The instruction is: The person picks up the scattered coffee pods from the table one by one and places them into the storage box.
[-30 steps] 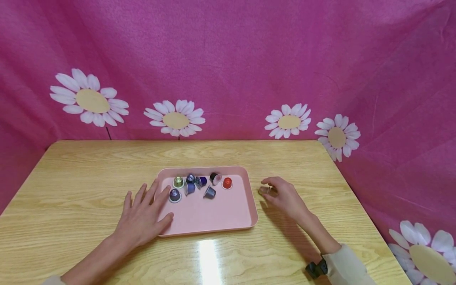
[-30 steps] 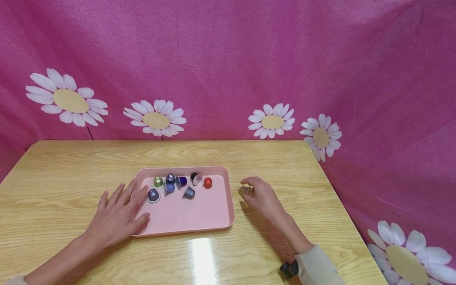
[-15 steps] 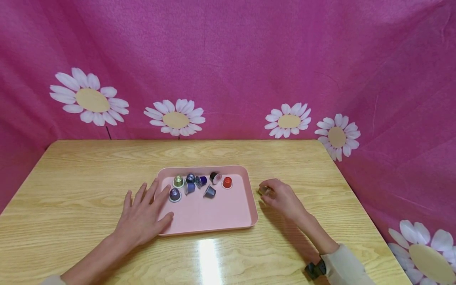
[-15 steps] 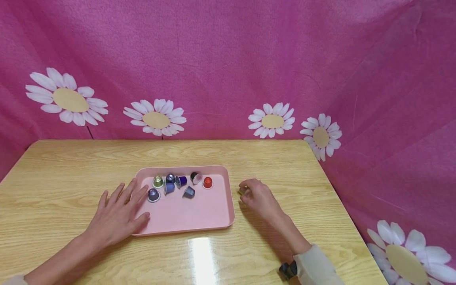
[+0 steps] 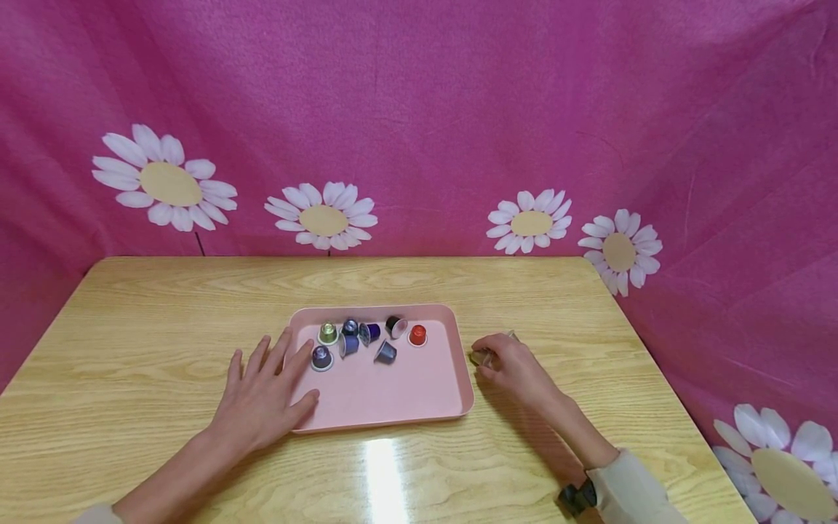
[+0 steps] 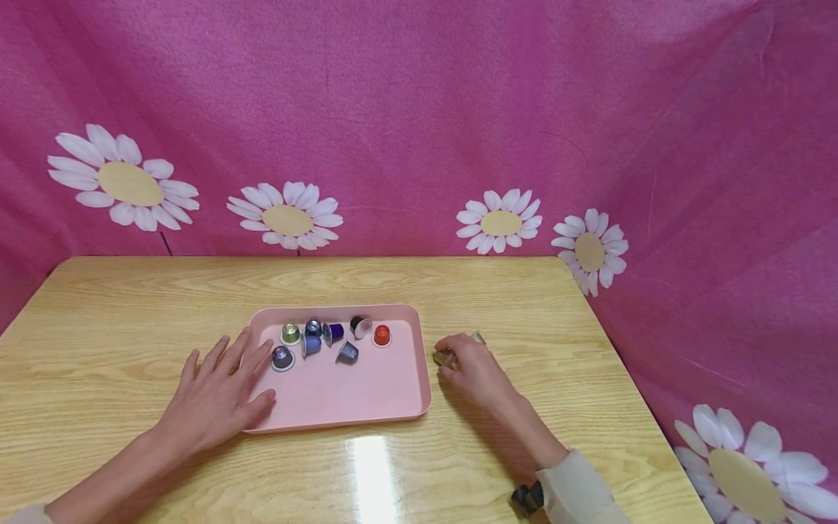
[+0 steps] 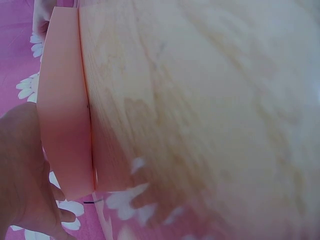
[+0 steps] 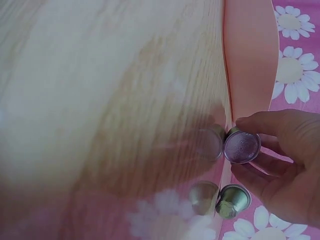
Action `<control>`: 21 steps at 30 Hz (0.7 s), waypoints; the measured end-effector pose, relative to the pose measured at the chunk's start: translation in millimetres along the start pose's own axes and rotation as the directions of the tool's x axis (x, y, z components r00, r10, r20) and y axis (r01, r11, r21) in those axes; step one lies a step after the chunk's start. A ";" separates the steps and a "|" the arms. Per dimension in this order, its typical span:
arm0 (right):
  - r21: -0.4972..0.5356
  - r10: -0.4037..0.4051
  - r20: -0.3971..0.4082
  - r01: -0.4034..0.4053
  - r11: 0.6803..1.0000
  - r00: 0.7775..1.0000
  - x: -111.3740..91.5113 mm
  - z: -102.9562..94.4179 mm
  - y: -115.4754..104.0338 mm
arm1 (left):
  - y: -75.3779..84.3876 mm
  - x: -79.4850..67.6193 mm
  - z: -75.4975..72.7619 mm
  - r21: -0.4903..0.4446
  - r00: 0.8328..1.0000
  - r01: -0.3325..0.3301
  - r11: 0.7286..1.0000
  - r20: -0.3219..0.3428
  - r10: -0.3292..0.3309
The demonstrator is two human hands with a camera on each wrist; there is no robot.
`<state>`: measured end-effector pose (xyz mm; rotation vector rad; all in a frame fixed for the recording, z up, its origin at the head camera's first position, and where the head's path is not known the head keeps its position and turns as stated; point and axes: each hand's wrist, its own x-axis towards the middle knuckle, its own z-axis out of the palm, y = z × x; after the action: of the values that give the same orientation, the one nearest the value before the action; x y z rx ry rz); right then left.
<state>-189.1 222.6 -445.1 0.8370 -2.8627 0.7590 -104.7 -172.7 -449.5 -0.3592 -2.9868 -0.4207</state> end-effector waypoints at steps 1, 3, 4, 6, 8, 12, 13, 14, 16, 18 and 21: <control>-0.002 -0.001 0.002 0.001 1.000 1.000 -0.1 0.1 0.2 | 0.0 0.0 0.0 -0.001 1.000 0.000 1.000 0.001 0.000; -0.010 -0.005 0.006 0.005 1.000 1.000 -0.4 0.0 0.1 | -0.1 0.1 0.0 -0.001 1.000 0.000 1.000 0.002 0.000; -0.014 -0.005 0.009 0.006 1.000 1.000 -0.6 0.0 0.1 | -0.1 0.0 0.1 -0.002 1.000 0.000 1.000 0.002 0.000; -0.016 -0.010 0.014 0.010 1.000 1.000 -1.0 -0.2 -0.1 | -0.2 0.0 0.1 -0.001 1.000 -0.002 1.000 0.001 0.002; -0.018 -0.019 0.015 0.019 1.000 1.000 -1.4 -0.2 0.2 | -0.2 0.0 0.2 -0.001 1.000 -0.001 1.000 0.002 0.001; -0.018 -0.038 -0.004 0.038 0.999 0.999 -1.2 -1.0 -0.2 | -0.1 -0.1 0.5 0.001 1.000 0.003 1.000 0.006 -0.003; -0.020 -0.043 -0.015 0.043 0.999 0.999 -1.0 -1.5 -0.5 | -0.1 -0.1 0.6 -0.001 1.000 0.004 1.000 0.007 -0.004; -0.019 -0.046 -0.025 0.045 0.999 0.999 -0.7 -2.0 -1.0 | -0.1 -0.1 0.7 0.001 1.000 0.005 1.000 0.006 -0.005; -0.012 -0.043 -0.045 0.043 0.999 0.998 -0.4 -3.2 -2.0 | -0.2 -0.2 0.9 0.000 1.000 0.005 1.000 0.005 -0.005; 0.010 -0.041 -0.064 0.042 0.999 0.997 0.4 -5.0 -4.4 | -0.3 -0.3 1.0 0.000 1.000 0.003 1.000 0.003 -0.003; 0.053 -0.028 -0.087 0.033 0.998 0.996 2.5 -8.5 -10.1 | -0.4 -0.6 1.1 0.001 1.000 0.002 1.000 0.000 -0.002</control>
<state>-186.6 218.0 -432.7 0.8308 -2.7591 0.8506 -104.4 -172.9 -450.7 -0.3567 -2.9869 -0.4193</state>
